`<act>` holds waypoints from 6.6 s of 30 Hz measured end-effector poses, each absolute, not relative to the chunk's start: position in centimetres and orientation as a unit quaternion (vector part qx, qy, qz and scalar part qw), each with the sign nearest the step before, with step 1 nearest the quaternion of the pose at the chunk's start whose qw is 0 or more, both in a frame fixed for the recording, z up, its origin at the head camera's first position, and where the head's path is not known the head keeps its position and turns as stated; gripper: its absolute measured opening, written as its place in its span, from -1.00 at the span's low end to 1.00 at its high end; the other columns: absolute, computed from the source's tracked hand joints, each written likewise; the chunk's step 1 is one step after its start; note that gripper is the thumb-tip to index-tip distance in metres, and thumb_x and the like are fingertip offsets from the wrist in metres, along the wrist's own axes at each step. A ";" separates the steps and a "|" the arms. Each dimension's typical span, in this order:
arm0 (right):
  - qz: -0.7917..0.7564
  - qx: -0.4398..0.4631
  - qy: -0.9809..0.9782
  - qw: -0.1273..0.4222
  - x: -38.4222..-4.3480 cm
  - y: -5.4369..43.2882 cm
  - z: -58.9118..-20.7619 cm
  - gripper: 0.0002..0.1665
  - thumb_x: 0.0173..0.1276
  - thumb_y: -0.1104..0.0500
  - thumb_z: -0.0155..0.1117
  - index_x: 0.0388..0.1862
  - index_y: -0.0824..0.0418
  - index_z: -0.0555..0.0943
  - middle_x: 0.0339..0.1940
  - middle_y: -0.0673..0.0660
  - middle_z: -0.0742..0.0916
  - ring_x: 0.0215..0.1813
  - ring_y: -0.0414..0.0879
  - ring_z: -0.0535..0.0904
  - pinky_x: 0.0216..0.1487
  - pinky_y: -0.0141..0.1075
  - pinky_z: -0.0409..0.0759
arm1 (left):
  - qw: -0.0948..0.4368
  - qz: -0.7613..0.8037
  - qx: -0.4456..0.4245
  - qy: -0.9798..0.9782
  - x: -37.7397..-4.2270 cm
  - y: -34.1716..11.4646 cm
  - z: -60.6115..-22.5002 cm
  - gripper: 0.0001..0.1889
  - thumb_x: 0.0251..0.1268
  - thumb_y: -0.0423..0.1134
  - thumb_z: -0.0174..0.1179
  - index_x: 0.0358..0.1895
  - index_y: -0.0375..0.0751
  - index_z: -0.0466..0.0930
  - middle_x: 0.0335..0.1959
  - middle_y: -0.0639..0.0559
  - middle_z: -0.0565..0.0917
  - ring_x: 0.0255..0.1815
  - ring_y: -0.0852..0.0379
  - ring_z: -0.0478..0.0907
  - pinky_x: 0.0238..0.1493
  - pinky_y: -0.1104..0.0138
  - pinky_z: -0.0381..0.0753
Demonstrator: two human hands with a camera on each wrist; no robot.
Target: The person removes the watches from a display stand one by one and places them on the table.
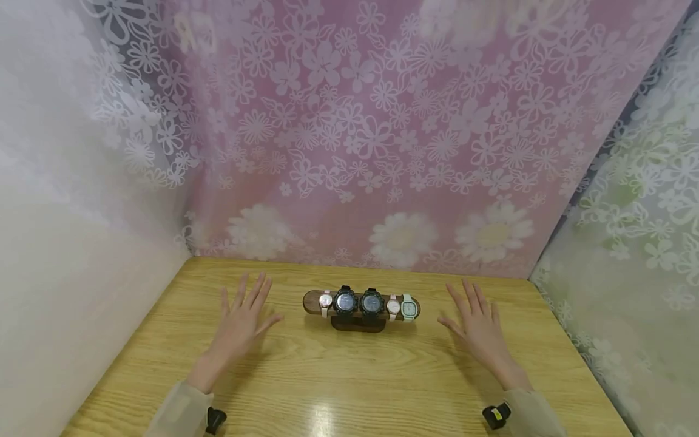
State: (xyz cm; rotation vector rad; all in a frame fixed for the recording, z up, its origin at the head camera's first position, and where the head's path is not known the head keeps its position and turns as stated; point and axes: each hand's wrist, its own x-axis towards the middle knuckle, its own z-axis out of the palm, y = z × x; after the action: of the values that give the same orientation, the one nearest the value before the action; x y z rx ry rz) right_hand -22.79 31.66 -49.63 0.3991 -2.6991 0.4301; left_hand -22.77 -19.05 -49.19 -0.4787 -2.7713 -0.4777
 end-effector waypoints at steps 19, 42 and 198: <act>0.205 0.255 -0.921 0.213 -24.5 26.3 -48.5 -0.14 0.33 0.06 0.45 0.55 0.17 0.34 0.50 0.25 0.43 0.46 0.29 0.34 0.37 0.32 0.31 | 0.151 -0.165 -0.247 -0.943 -22.6 -12.8 -49.6 -0.14 0.42 0.11 0.21 0.63 -0.18 0.07 0.65 -0.10 0.05 0.66 -0.11 -0.08 0.54 -0.30 -0.21; 0.161 0.298 -0.915 0.220 -24.8 25.5 -49.4 -0.19 0.17 0.06 0.57 0.38 0.27 0.52 0.34 0.26 0.62 0.40 0.25 0.45 0.27 0.32 0.44 | 0.147 -0.160 -0.243 -0.945 -22.0 -11.4 -50.2 -0.15 0.42 0.17 0.18 0.61 -0.18 0.12 0.63 -0.05 0.11 0.62 -0.13 0.07 0.54 -0.29 -0.15; 0.145 0.327 -0.901 0.245 -26.1 24.2 -48.2 -0.06 0.14 -0.04 0.59 0.47 0.17 0.45 0.35 0.23 0.59 0.34 0.24 0.51 0.29 0.27 0.45 | 0.119 -0.141 -0.245 -0.952 -21.8 -11.5 -49.4 -0.14 0.45 0.23 0.09 0.62 -0.18 0.08 0.65 -0.05 0.06 0.66 -0.09 -0.08 0.55 -0.29 -0.16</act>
State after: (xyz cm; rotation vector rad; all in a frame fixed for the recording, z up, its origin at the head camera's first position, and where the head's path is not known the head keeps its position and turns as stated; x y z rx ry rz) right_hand -26.11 24.18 -48.20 0.8934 -2.4605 0.3953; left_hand -21.77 -11.53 -49.38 -0.7157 -2.7833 -0.4133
